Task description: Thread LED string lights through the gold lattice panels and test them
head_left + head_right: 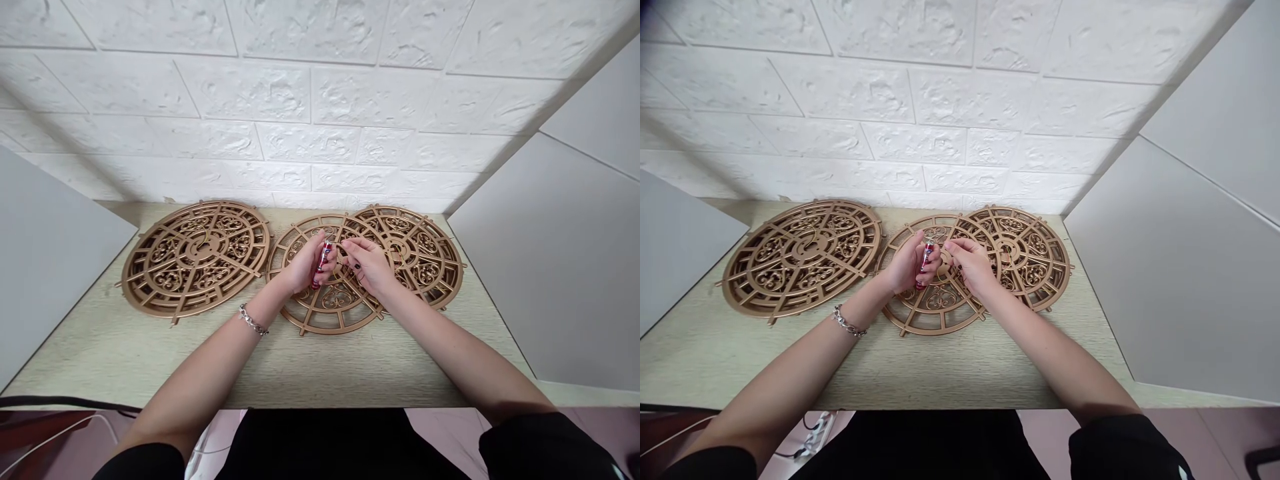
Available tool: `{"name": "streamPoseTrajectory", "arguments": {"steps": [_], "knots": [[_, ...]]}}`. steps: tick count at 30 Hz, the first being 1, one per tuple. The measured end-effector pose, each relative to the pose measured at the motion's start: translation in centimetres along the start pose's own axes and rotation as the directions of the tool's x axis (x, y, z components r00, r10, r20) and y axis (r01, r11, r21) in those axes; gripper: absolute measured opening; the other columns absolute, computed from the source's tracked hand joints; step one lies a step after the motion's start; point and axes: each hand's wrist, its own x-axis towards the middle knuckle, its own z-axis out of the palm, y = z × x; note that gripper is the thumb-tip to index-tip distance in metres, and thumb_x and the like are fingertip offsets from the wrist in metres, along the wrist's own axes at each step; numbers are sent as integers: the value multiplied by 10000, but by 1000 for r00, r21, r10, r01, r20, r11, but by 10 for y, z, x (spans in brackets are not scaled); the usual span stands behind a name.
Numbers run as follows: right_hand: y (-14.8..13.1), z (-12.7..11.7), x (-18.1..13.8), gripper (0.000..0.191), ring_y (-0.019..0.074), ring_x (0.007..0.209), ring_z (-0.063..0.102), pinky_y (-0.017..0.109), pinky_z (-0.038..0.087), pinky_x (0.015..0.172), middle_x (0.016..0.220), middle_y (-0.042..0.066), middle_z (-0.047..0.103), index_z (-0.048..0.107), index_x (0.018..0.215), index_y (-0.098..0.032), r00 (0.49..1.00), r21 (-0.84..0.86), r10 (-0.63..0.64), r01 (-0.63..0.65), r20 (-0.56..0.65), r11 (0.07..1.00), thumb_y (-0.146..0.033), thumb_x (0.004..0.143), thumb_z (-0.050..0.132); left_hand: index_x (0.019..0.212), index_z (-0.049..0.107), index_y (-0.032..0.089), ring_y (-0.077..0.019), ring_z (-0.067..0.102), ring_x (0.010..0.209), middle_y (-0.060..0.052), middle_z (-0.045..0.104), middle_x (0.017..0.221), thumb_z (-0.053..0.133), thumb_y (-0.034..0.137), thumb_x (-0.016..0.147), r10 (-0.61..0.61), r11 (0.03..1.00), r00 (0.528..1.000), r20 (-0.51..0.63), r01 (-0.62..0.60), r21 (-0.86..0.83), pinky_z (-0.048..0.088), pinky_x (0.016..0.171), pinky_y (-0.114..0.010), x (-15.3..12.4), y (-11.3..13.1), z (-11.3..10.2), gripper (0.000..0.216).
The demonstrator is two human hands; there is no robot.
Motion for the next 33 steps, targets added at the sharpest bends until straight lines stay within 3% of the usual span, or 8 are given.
{"name": "streamPoseTrajectory", "arguments": {"steps": [4,9,13,17,22,27,33], "knots": [[1,0,0,340,58,441,414,228,412,506,471,-82,458,610,665,-177,1000,-30,-9,9,-1,1000,-383,466,794,577,321,182,-36,184,311,64,267,442,272,673,775,-18,999,999,-38,20,28,164,317,-158,2,-2,0,531],[0,1,-1,326,51,438,399,227,403,503,498,-76,469,601,642,-176,1000,-50,-27,28,10,998,-388,474,783,543,318,180,-37,202,313,61,255,422,275,659,781,-7,997,999,-40,10,72,191,328,-166,1,-3,0,536],[3,-1,-1,290,52,453,411,226,407,510,545,-59,512,610,648,-177,997,-90,-71,74,35,993,-387,517,761,576,392,171,-28,222,320,74,279,421,468,556,758,85,986,990,-111,-68,149,196,333,-158,-3,-1,2,432],[5,-2,-2,248,66,488,455,225,421,502,635,-32,573,627,694,-184,987,-157,-156,161,49,974,-379,575,724,638,493,155,-23,281,309,65,403,445,597,394,720,217,934,947,-238,-131,332,187,318,-163,-6,2,2,273],[2,1,-8,195,90,520,496,228,430,488,657,-14,596,627,708,-189,973,-273,-220,232,75,934,-360,630,680,711,586,148,-23,360,321,13,595,609,599,375,716,322,891,894,-312,-175,420,215,311,-176,-5,3,-2,228],[2,2,-12,180,94,548,500,230,426,514,706,6,615,622,716,-178,964,-349,-234,263,123,899,-351,676,649,710,595,149,-36,336,300,58,458,391,607,383,716,317,898,885,-342,-163,410,224,316,-160,-6,3,-3,234],[5,-1,-10,188,86,546,480,217,400,522,638,-13,568,622,746,-161,959,-374,-235,278,157,885,-341,692,638,753,593,151,-35,328,305,62,466,384,649,391,692,319,919,885,-339,-202,338,204,310,-146,-5,0,-5,254]]}}
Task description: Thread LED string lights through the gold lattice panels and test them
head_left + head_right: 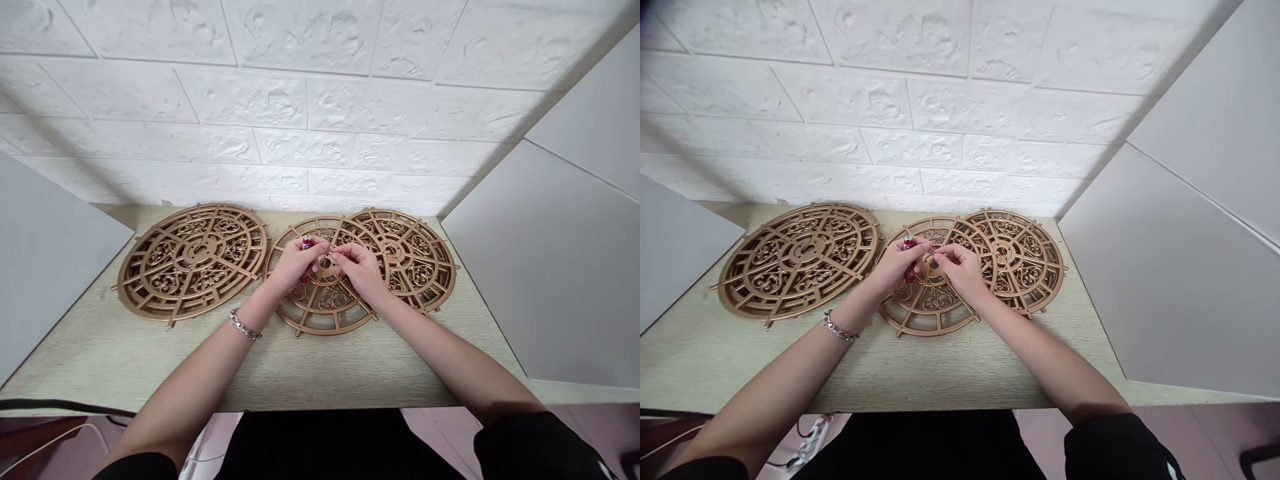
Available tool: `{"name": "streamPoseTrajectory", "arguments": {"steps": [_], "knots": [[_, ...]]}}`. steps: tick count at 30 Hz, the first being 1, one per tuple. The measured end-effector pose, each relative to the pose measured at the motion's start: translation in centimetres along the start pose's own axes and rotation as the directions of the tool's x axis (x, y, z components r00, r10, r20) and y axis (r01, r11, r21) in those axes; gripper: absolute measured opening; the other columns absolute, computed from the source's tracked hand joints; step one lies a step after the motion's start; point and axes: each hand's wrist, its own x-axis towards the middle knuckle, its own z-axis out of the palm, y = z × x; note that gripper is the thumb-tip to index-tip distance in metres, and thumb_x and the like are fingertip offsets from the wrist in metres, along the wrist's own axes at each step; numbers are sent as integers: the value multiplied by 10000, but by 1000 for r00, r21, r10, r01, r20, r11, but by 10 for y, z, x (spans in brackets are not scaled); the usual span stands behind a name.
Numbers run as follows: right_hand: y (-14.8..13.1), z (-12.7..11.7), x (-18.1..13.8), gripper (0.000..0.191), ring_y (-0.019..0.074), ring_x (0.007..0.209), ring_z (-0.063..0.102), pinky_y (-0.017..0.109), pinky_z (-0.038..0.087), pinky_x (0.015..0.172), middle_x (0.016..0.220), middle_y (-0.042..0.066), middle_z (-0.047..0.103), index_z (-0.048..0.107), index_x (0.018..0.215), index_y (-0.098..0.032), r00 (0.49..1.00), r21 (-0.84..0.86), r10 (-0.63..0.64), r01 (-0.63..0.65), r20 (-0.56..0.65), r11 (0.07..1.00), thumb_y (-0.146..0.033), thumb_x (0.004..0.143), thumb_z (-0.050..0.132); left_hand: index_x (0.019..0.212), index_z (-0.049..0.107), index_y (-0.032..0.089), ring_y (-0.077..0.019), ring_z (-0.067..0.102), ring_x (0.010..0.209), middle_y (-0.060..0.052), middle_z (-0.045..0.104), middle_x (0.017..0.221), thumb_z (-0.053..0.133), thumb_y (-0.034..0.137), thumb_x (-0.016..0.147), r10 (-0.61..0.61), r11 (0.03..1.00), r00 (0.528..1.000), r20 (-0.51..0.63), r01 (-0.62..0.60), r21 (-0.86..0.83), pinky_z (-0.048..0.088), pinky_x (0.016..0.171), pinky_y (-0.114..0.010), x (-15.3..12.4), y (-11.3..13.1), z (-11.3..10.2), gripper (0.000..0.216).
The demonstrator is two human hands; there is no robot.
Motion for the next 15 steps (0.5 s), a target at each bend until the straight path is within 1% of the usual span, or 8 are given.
{"name": "streamPoseTrajectory", "arguments": {"steps": [3,7,12,15], "knots": [[-1,0,-1,190,88,542,476,213,390,513,612,-18,553,625,739,-160,1000,-26,-16,16,18,1000,-343,692,642,750,596,147,-32,344,318,61,468,389,656,381,684,6,1000,1000,-1,-6,3,212,322,-140,0,2,0,250],[-2,-1,-1,237,98,531,482,223,399,503,604,-13,552,633,743,-164,999,-10,-5,6,32,1000,-396,692,640,729,602,138,-27,362,334,62,468,411,661,337,677,-20,995,999,28,17,94,239,336,-140,-3,7,-1,213],[-2,0,1,248,100,511,479,223,387,486,573,-6,557,650,731,-153,1000,-52,4,-4,6,999,-395,677,645,741,617,130,-23,375,348,62,477,437,656,256,675,-46,985,998,51,37,170,269,348,-140,-4,13,-5,147],[-2,1,1,227,101,525,489,228,401,505,609,5,587,655,725,-151,1000,-58,-14,12,-27,998,-371,668,644,753,621,126,-22,378,353,61,480,441,657,228,678,-74,975,996,56,60,212,274,347,-136,-4,18,-8,131]]}}
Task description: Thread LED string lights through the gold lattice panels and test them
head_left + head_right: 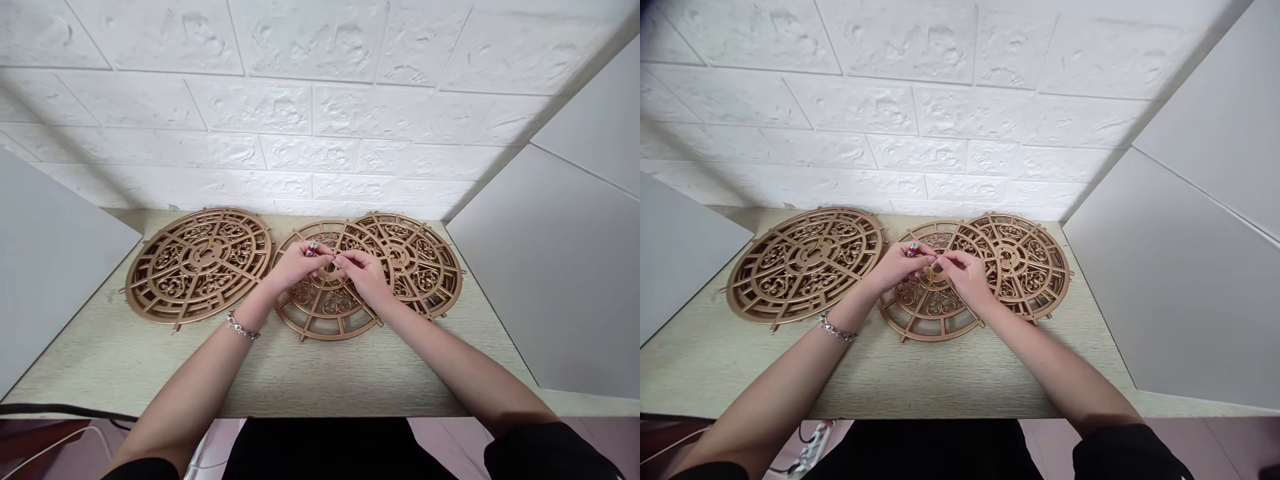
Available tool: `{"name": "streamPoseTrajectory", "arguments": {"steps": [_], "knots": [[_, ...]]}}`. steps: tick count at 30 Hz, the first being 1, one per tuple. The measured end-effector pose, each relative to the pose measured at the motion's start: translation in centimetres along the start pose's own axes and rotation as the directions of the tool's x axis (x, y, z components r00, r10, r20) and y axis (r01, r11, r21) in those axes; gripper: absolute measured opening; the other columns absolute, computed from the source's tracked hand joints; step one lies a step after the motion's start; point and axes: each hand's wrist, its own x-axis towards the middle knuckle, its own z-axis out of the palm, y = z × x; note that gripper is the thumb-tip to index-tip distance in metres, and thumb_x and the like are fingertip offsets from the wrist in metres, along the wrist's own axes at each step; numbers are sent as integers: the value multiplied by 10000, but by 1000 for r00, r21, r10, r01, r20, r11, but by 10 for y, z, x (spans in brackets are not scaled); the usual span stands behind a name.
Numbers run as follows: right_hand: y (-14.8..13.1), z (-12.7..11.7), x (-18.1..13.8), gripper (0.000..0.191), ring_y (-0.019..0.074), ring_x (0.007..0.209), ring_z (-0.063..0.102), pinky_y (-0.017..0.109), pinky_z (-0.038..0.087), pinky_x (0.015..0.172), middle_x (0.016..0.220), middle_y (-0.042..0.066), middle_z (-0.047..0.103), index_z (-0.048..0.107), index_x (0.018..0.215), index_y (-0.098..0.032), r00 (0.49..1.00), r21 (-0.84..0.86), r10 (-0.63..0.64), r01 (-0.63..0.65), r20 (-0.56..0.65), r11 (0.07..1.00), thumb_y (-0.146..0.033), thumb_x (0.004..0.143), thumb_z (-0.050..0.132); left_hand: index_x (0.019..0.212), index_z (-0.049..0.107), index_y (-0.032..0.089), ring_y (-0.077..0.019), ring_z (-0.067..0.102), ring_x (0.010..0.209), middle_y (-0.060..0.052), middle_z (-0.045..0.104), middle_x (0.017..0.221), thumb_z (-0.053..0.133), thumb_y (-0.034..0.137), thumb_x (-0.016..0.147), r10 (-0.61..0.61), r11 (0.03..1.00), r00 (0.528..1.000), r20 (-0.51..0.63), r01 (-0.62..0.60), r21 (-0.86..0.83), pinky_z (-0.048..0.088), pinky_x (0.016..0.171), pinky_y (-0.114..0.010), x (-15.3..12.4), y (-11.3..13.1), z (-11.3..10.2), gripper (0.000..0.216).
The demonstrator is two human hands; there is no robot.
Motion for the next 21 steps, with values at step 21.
{"name": "streamPoseTrajectory", "arguments": {"steps": [21], "knots": [[0,2,-10,124,95,533,469,225,370,481,664,6,601,641,802,-178,972,-69,-231,233,28,970,-281,751,593,671,616,121,-30,381,357,37,490,418,632,351,694,-23,996,993,116,14,85,248,348,-138,-2,4,-7,232]]}}
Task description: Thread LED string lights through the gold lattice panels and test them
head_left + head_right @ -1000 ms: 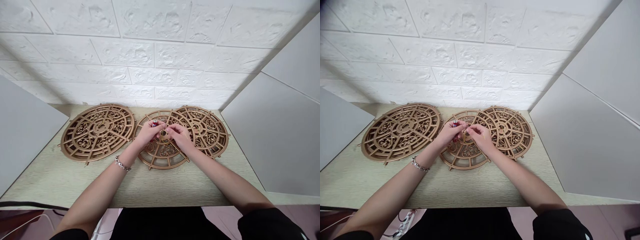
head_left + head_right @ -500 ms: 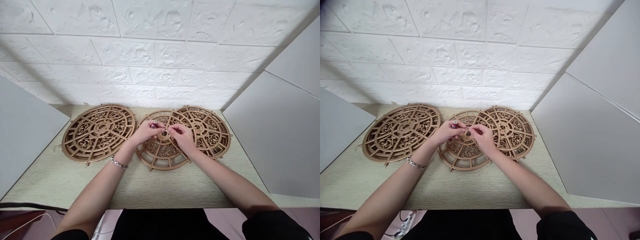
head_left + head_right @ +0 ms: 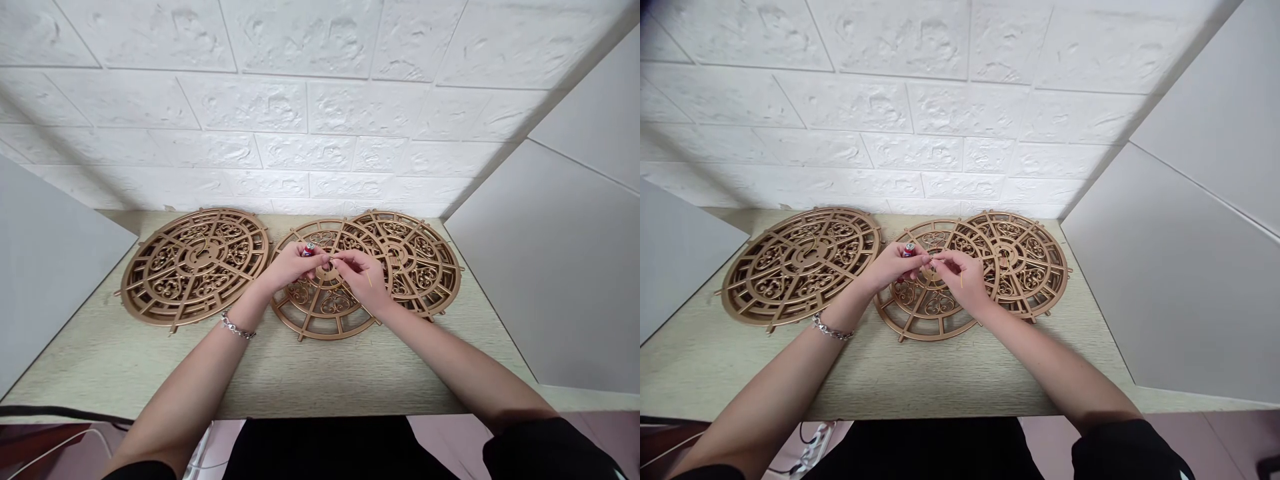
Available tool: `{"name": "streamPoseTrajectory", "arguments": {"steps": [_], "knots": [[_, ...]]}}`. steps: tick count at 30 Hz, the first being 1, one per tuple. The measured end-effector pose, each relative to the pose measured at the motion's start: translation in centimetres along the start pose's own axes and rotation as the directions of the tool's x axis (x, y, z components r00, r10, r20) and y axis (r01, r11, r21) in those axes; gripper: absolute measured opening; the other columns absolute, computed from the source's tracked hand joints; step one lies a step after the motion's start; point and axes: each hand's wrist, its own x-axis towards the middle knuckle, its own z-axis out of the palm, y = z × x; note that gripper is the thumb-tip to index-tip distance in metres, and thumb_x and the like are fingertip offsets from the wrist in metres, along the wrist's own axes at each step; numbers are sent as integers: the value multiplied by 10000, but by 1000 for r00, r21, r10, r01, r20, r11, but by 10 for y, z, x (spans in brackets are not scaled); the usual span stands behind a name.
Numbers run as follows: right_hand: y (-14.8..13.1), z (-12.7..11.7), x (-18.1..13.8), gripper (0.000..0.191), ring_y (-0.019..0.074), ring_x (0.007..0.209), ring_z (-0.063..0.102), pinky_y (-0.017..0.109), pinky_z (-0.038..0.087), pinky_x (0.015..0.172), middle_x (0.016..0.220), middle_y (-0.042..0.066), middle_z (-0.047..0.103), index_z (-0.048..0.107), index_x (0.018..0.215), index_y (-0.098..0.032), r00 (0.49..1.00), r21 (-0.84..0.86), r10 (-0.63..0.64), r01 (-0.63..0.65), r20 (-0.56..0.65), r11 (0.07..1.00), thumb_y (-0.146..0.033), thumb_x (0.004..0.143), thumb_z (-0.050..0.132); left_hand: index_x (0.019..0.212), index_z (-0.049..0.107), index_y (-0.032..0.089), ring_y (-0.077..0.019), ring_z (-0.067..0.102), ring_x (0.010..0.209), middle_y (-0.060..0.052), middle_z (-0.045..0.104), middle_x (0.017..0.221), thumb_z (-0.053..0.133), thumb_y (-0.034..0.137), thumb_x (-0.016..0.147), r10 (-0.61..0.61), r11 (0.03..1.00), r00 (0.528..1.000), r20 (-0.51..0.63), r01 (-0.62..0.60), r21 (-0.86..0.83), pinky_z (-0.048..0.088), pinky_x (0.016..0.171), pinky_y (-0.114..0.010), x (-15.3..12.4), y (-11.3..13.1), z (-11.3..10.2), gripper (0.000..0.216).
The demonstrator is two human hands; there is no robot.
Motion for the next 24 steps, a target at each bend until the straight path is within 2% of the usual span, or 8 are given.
{"name": "streamPoseTrajectory", "arguments": {"steps": [4,10,15,20,24], "knots": [[2,0,-3,178,85,469,440,218,360,444,577,-28,552,626,880,-189,998,4,-62,62,-14,998,-289,732,627,691,616,119,-31,385,362,44,481,411,666,372,655,17,999,1000,4,-17,-27,253,352,-136,0,-1,-2,260],[-2,-1,-4,103,119,630,557,251,446,582,724,12,639,653,793,-196,978,-87,-206,203,-24,975,-260,792,572,663,605,118,-33,365,350,42,473,395,681,423,635,49,992,998,41,-43,-122,251,350,-145,0,-2,-5,315],[-3,-2,-3,134,135,663,563,269,453,619,735,14,645,665,781,-207,988,-108,-147,142,-39,984,-305,793,574,661,600,124,-40,364,344,32,477,395,667,458,643,64,989,998,0,-63,-135,249,346,-154,0,-3,-6,341],[-3,-2,-3,194,133,618,535,268,434,586,676,12,621,670,760,-201,995,-146,-95,89,-36,985,-350,799,552,694,623,118,-45,379,359,16,504,435,649,478,650,69,992,998,15,-67,-107,250,346,-159,2,-6,-7,364],[-4,-2,-1,192,120,584,514,245,412,544,641,2,599,660,747,-185,999,-119,-36,32,-31,992,-333,795,546,785,651,116,-51,414,392,22,525,484,715,424,581,63,993,998,8,-61,-103,272,355,-160,1,-4,-4,375]]}}
